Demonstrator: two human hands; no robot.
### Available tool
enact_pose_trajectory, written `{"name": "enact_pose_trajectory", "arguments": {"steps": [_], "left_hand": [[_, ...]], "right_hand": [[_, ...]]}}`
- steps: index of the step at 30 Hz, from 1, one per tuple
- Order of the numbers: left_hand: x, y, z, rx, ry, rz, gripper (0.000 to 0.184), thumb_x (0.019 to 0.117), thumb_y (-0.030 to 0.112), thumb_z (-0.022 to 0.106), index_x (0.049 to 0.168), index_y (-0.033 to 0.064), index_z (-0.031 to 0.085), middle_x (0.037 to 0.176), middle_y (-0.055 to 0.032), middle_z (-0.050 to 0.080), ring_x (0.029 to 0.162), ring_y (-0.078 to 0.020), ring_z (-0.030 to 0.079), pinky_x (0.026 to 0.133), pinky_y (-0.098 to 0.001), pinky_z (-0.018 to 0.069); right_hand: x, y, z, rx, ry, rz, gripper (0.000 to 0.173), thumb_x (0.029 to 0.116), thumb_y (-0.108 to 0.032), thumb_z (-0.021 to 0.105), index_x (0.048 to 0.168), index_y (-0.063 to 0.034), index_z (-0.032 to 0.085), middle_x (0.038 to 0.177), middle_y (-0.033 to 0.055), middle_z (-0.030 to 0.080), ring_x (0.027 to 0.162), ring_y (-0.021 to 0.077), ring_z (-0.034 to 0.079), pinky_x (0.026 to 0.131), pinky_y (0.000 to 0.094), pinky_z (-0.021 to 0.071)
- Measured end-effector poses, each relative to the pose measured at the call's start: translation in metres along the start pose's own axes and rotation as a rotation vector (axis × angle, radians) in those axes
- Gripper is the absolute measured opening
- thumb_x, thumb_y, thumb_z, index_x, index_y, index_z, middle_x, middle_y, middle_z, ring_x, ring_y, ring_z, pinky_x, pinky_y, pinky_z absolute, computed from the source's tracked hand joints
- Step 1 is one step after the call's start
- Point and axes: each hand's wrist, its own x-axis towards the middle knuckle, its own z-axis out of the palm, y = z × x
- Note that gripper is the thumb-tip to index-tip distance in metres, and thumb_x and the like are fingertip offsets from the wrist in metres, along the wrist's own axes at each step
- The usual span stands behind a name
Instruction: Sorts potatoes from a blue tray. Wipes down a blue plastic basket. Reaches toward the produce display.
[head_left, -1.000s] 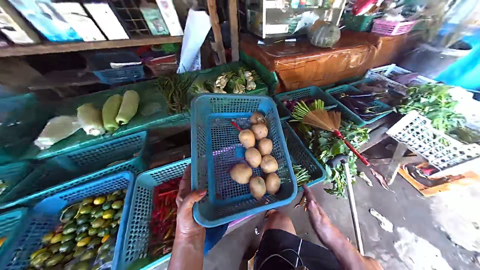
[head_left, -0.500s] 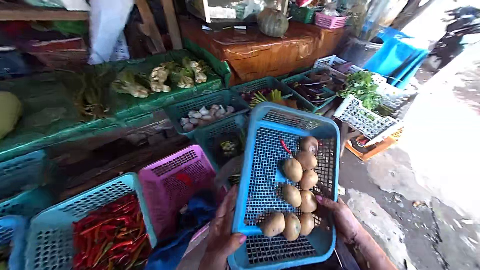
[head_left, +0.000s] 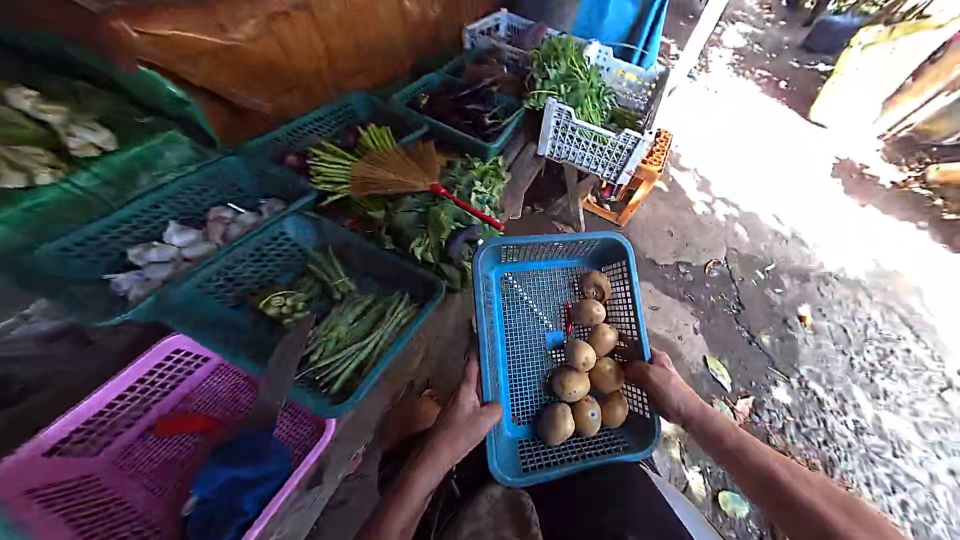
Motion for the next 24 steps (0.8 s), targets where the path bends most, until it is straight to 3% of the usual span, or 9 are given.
{"name": "enact_pose_trajectory", "arguments": {"steps": [2, 3, 5, 7, 10, 13, 16, 20, 24], "left_hand": [[0.012, 0.012, 0.008, 0.337, 0.128, 0.085, 0.106, 0.0836, 0.002, 0.066, 0.165, 0.0083, -0.002, 0.169, -0.0174, 0.02, 0.151, -0.0205, 0.034, 0.118, -0.0371, 0.0382], [0.019, 0.017, 0.012, 0.554, 0.21, 0.189, 0.096, 0.0863, 0.004, 0.065, 0.165, 0.0039, 0.01, 0.169, -0.0223, 0.02, 0.153, -0.0308, 0.031, 0.12, -0.0451, 0.0355], [0.041, 0.017, 0.018, 0.886, 0.361, 0.605, 0.066, 0.0839, 0.002, 0.063, 0.149, 0.0019, 0.051, 0.155, -0.0324, 0.041, 0.143, -0.0524, 0.04, 0.114, -0.0669, 0.0348], [0.064, 0.029, 0.026, 0.996, 0.249, 0.823, 0.04, 0.0912, 0.002, 0.061, 0.13, 0.0101, 0.07, 0.146, -0.0252, 0.056, 0.138, -0.0505, 0.048, 0.111, -0.071, 0.0353], [0.1, 0.049, 0.055, 1.057, -0.072, 0.658, 0.039, 0.0928, -0.003, 0.061, 0.13, 0.0037, 0.068, 0.152, -0.0237, 0.05, 0.142, -0.0498, 0.043, 0.114, -0.0678, 0.0353], [0.133, 0.041, 0.077, 1.037, -0.185, 0.459, 0.05, 0.0922, -0.003, 0.064, 0.142, 0.0007, 0.059, 0.163, -0.0274, 0.032, 0.15, -0.0546, 0.025, 0.117, -0.0726, 0.0233], [0.146, 0.026, 0.08, 1.006, -0.188, 0.417, 0.036, 0.092, 0.006, 0.072, 0.128, 0.0045, 0.071, 0.157, -0.0309, 0.04, 0.148, -0.0562, 0.029, 0.116, -0.0739, 0.0236], [0.151, 0.022, 0.081, 1.006, -0.201, 0.42, 0.023, 0.0934, 0.007, 0.071, 0.116, 0.0055, 0.076, 0.147, -0.0312, 0.051, 0.145, -0.0546, 0.035, 0.116, -0.0722, 0.0263], [0.149, 0.036, 0.079, 1.09, -0.246, 0.37, 0.026, 0.0982, 0.01, 0.066, 0.123, 0.0042, 0.073, 0.149, -0.0285, 0.049, 0.149, -0.0499, 0.031, 0.121, -0.0678, 0.0206]], "right_hand": [[0.001, 0.009, -0.004, 0.03, -0.007, 0.012, 0.047, 0.0795, -0.004, 0.061, 0.127, -0.003, 0.063, 0.11, 0.0079, 0.073, 0.095, 0.0144, 0.071, 0.081, 0.0349, 0.0597], [0.003, 0.013, -0.004, 0.048, -0.013, 0.012, 0.047, 0.0797, -0.004, 0.061, 0.127, -0.0028, 0.063, 0.11, 0.0077, 0.073, 0.095, 0.014, 0.071, 0.081, 0.0342, 0.0596], [0.009, 0.019, -0.003, 0.049, -0.044, -0.021, 0.048, 0.0812, -0.004, 0.059, 0.129, -0.0037, 0.063, 0.113, 0.0069, 0.074, 0.097, 0.0128, 0.071, 0.083, 0.0331, 0.0596], [0.014, 0.017, 0.0, 0.004, -0.087, -0.049, 0.047, 0.0876, -0.005, 0.058, 0.134, -0.0039, 0.061, 0.118, 0.0071, 0.073, 0.102, 0.0121, 0.07, 0.088, 0.0336, 0.0578], [0.012, 0.01, 0.002, -0.103, -0.076, -0.046, 0.034, 0.0932, -0.007, 0.059, 0.126, -0.0025, 0.065, 0.112, 0.0096, 0.071, 0.099, 0.0147, 0.067, 0.089, 0.0371, 0.0551], [0.008, 0.0, -0.002, -0.187, -0.084, -0.024, 0.029, 0.0964, -0.007, 0.058, 0.124, 0.001, 0.063, 0.109, 0.0172, 0.068, 0.098, 0.0245, 0.065, 0.089, 0.0451, 0.0525], [0.011, 0.005, -0.008, -0.226, -0.086, -0.05, 0.028, 0.0969, -0.006, 0.058, 0.122, 0.006, 0.063, 0.111, 0.0238, 0.067, 0.104, 0.0323, 0.065, 0.094, 0.0505, 0.0502], [0.016, 0.012, -0.011, -0.247, -0.095, -0.115, 0.028, 0.0988, -0.007, 0.056, 0.121, 0.008, 0.063, 0.111, 0.0248, 0.067, 0.106, 0.0319, 0.064, 0.096, 0.0482, 0.0492], [0.015, 0.01, -0.011, -0.18, -0.084, -0.03, 0.029, 0.0972, -0.009, 0.058, 0.123, 0.0017, 0.064, 0.11, 0.0166, 0.068, 0.101, 0.0225, 0.065, 0.092, 0.0427, 0.0515]]}}
